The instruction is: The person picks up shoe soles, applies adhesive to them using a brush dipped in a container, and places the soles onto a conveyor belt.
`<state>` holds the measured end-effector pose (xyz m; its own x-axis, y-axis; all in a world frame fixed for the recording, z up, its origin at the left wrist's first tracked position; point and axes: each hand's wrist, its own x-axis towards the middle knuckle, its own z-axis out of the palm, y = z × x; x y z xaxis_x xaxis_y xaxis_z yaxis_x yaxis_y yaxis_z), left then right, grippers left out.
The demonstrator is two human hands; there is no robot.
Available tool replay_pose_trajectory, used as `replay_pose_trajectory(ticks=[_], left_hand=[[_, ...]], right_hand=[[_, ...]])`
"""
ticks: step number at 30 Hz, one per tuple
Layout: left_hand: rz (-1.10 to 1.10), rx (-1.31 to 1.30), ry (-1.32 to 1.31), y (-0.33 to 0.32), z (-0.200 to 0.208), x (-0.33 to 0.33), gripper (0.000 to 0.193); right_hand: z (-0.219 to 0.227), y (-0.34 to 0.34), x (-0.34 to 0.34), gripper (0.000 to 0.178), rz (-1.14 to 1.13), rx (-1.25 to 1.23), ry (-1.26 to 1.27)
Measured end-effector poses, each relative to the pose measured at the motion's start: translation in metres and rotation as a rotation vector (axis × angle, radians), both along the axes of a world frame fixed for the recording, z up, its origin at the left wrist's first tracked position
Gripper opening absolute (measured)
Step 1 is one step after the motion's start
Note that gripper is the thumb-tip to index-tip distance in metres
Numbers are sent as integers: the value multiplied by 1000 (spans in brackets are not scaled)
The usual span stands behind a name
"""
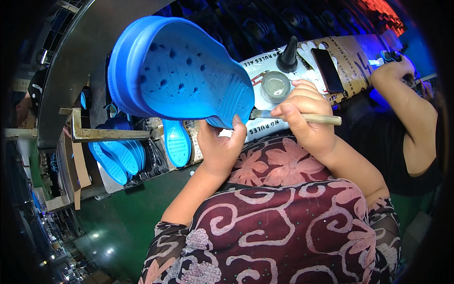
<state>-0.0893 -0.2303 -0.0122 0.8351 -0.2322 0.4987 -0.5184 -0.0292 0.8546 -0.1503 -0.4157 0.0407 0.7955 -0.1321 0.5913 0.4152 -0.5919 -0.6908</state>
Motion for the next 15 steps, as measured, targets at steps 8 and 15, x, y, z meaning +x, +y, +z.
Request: replay_pose_trajectory(ticks=[8,15], left_hand=[[15,-66,240,-1,12,-2,44],[-52,-4,355,5,14,6,47]], right_hand=[[3,-9,-9,26,-24,-20,51],[-3,-22,-16,31,-79,185,104]])
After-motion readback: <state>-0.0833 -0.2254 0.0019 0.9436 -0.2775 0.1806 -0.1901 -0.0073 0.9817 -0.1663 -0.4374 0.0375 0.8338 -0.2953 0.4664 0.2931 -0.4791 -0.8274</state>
